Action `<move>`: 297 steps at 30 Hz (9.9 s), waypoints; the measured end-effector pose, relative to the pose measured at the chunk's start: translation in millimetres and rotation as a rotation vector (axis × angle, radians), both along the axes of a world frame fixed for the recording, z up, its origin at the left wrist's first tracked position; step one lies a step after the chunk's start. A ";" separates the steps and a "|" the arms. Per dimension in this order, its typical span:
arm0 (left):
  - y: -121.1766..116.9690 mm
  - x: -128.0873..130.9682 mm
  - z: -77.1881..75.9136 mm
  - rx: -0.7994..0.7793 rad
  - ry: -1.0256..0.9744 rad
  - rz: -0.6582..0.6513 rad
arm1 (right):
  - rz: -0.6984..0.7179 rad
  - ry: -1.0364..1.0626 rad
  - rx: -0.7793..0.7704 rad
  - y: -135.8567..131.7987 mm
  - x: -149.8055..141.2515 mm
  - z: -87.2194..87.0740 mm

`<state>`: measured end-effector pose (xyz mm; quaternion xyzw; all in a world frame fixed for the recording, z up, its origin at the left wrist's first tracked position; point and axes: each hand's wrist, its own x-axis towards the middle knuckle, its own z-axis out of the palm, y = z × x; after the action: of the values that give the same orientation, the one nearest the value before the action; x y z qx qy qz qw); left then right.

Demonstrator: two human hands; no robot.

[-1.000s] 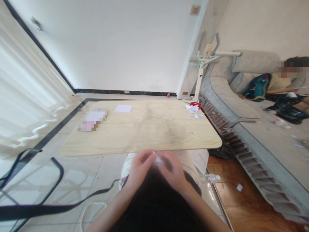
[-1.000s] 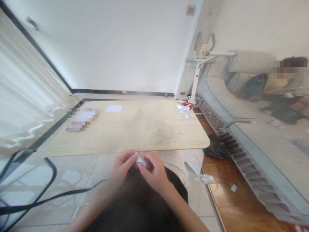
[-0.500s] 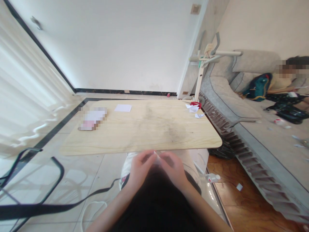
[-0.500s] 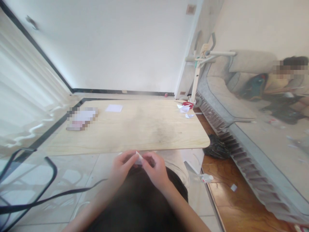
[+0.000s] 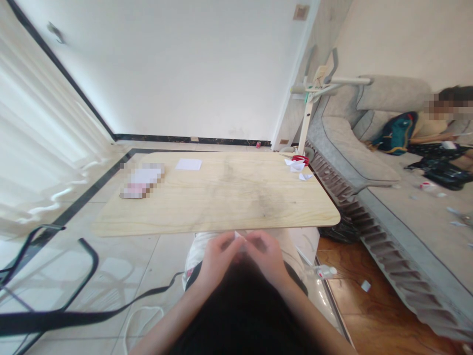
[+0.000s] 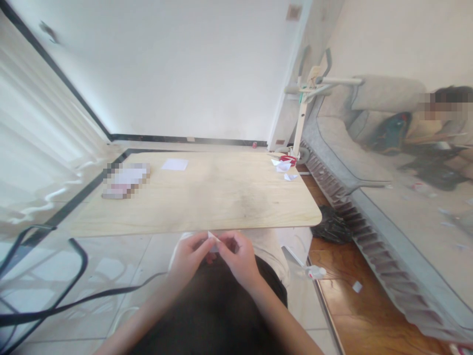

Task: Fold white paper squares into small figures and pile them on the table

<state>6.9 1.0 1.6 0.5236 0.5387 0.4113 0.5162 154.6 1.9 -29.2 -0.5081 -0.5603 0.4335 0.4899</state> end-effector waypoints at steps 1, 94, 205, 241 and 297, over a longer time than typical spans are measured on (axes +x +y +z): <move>0.0 0.0 0.0 0.002 0.000 0.002 | 0.002 -0.005 0.004 0.0 -0.1 0.1; -4.8 0.9 -18.3 0.004 0.054 -0.275 | 0.189 0.623 -0.281 8.0 3.9 -19.6; -9.8 5.0 -16.9 0.006 -0.009 -0.264 | 0.100 0.259 -0.115 4.9 4.9 3.4; -11.9 5.1 -18.3 0.058 0.046 -0.279 | 0.051 0.235 -0.061 1.6 2.9 1.7; -10.8 1.8 -20.6 0.111 0.058 -0.105 | 0.180 -0.146 0.082 -0.5 1.9 -2.7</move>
<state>8.6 -9.7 -19.0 0.5909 0.5016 0.3974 0.4913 156.5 1.5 -31.9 -0.4654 -0.6551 0.4144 0.4271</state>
